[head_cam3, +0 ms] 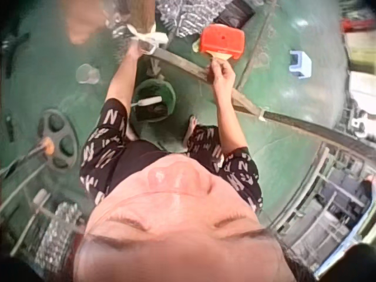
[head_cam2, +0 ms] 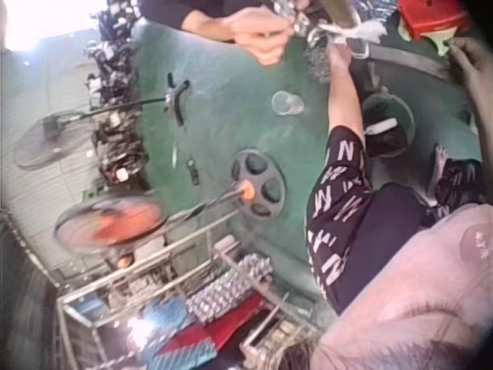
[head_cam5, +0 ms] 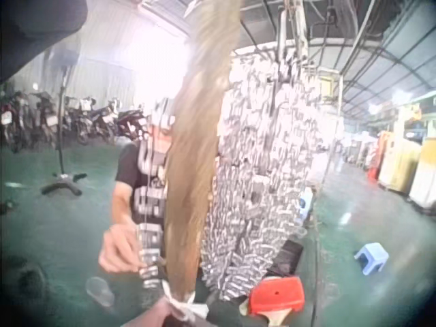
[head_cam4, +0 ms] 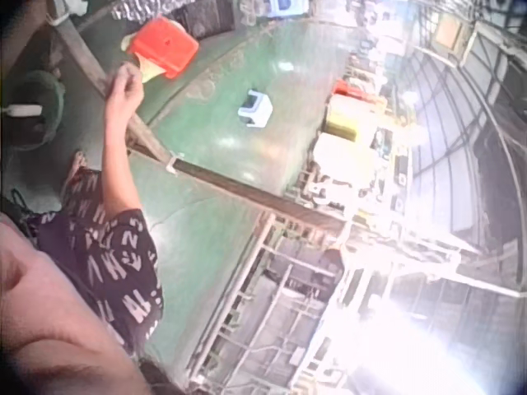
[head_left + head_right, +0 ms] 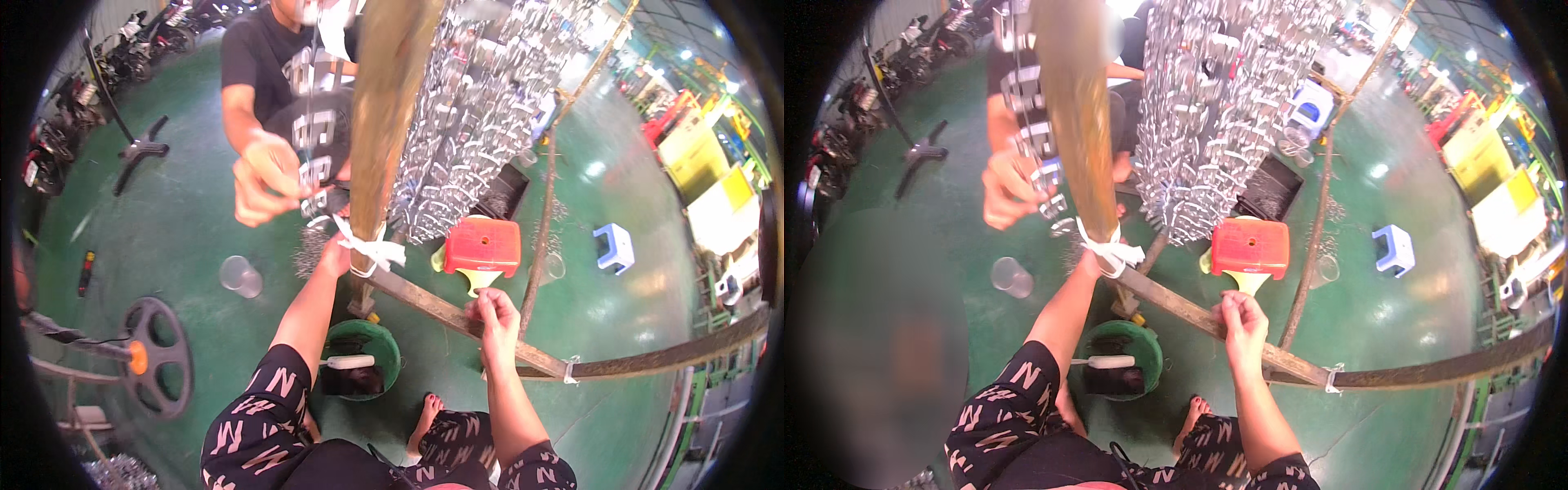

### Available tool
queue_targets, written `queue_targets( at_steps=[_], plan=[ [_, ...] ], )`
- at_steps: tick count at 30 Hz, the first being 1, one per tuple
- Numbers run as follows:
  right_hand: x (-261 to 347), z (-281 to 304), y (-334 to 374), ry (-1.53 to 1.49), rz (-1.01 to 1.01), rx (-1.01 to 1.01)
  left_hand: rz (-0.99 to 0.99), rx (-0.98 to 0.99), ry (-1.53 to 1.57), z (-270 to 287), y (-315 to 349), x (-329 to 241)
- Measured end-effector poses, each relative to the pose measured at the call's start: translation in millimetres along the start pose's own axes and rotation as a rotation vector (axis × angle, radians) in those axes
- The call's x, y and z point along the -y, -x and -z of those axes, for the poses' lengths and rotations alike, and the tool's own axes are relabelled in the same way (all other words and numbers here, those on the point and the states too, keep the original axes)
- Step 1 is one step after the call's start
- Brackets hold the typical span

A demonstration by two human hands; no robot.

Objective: The person assembles small metal parts by hand, picking up wire and rectangular pieces from a table and attaching them to a metal rack. They work alongside others at the table before moving to the floor to continue attaching parts to the rack.

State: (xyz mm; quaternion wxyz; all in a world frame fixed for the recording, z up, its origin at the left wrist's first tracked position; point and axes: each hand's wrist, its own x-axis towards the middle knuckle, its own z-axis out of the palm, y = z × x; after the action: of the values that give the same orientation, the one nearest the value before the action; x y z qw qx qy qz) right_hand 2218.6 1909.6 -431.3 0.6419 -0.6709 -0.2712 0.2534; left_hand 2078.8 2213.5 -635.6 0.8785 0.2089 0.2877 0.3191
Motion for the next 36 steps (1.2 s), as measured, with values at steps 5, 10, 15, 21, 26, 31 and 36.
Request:
queue_targets(
  at_steps=[5,10,15,21,26,31,36],
  plan=[
    [-11,-13,33,0.127,0.259,-0.004,0.037,0.172,0.372,43,-102,28],
    [-4,-19,42,0.118,0.332,-0.262,0.081,0.289,0.293,18,-90,21],
    [-10,-24,38,0.235,0.377,-0.377,0.138,0.214,0.423,10,-102,26],
    [-16,-39,37,0.351,0.392,-0.418,0.123,0.25,0.504,-4,-117,38],
    [-19,-44,30,0.446,0.35,-0.42,0.112,0.181,0.456,-9,-132,39],
    [-8,-13,11,0.555,0.145,-0.309,-0.152,0.102,0.292,11,-153,44],
    [-14,-23,-49,0.779,0.123,0.018,-0.649,-0.116,-0.375,24,-136,31]
  ],
)
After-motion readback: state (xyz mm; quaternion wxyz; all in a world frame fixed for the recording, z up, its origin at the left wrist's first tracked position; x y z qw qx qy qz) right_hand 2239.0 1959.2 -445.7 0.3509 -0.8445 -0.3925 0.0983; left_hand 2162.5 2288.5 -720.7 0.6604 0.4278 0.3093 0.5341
